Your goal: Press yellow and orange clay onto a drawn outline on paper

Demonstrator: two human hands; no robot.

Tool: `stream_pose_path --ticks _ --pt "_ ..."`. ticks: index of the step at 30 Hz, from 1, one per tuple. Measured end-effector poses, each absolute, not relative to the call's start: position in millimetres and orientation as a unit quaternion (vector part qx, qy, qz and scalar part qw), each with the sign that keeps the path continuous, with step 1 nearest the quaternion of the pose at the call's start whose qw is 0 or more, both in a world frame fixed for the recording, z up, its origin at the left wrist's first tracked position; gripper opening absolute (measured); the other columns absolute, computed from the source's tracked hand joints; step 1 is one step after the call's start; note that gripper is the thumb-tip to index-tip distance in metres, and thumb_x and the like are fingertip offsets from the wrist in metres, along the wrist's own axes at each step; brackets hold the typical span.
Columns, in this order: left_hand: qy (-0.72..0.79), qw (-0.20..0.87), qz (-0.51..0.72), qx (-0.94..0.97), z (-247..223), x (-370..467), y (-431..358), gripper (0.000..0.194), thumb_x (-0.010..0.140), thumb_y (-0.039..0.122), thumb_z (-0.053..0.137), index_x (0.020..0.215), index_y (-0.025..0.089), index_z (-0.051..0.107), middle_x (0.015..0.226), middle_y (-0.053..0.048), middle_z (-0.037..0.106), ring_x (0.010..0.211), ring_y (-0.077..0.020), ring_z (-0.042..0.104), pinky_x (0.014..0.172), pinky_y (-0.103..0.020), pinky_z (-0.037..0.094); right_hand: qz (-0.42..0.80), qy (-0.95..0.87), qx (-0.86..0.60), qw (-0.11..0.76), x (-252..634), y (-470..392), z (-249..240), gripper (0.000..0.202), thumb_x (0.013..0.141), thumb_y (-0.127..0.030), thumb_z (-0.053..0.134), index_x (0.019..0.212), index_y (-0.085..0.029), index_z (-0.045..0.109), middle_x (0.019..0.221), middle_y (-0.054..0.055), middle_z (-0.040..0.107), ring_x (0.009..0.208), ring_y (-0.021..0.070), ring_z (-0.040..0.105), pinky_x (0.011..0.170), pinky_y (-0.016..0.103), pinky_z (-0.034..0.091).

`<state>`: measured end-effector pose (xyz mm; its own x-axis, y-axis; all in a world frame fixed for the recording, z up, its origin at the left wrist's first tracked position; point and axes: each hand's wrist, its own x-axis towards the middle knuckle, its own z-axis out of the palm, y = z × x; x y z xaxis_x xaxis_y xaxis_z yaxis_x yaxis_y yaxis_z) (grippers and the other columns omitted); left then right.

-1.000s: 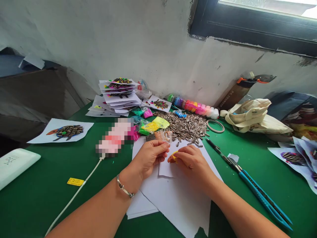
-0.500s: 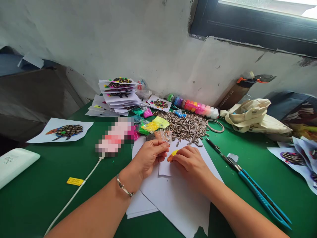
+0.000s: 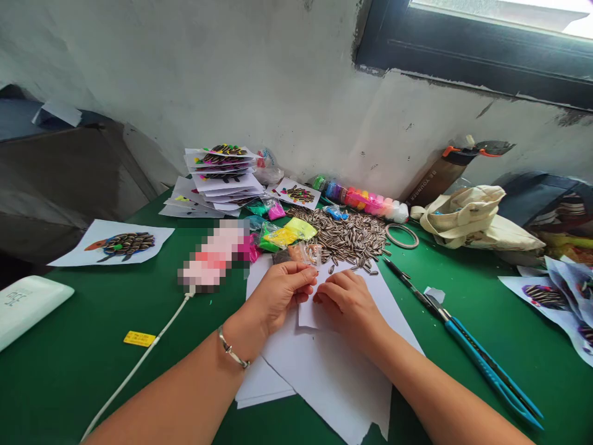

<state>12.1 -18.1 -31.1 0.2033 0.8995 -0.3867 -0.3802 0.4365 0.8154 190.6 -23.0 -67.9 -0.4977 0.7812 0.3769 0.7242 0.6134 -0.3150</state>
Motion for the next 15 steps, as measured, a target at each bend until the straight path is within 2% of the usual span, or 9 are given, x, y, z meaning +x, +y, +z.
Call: stream_pose_path --ticks 8,15 --pt "0.430 0.734 0.445 0.281 -31.8 11.3 -17.2 0.030 0.060 0.033 0.091 0.073 0.014 0.072 0.069 0.000 0.065 0.058 -0.0063 0.054 0.057 -0.019 0.041 0.133 -0.866 -0.416 0.242 198.6 -29.4 -52.4 0.020 0.090 -0.010 0.060 0.090 -0.023 0.075 0.087 0.005 0.070 0.086 0.0211 0.056 0.080 0.036 0.041" --pt "0.441 0.733 0.439 0.274 -32.1 11.2 -17.3 0.031 0.060 0.034 0.091 0.075 0.014 0.072 0.069 0.001 0.066 0.058 -0.0064 0.055 0.058 -0.020 0.041 0.198 -0.833 -0.439 0.271 205.4 -25.7 -46.8 0.024 0.094 -0.014 0.058 0.088 -0.028 0.077 0.087 0.003 0.069 0.085 0.0189 0.060 0.079 0.033 0.044"
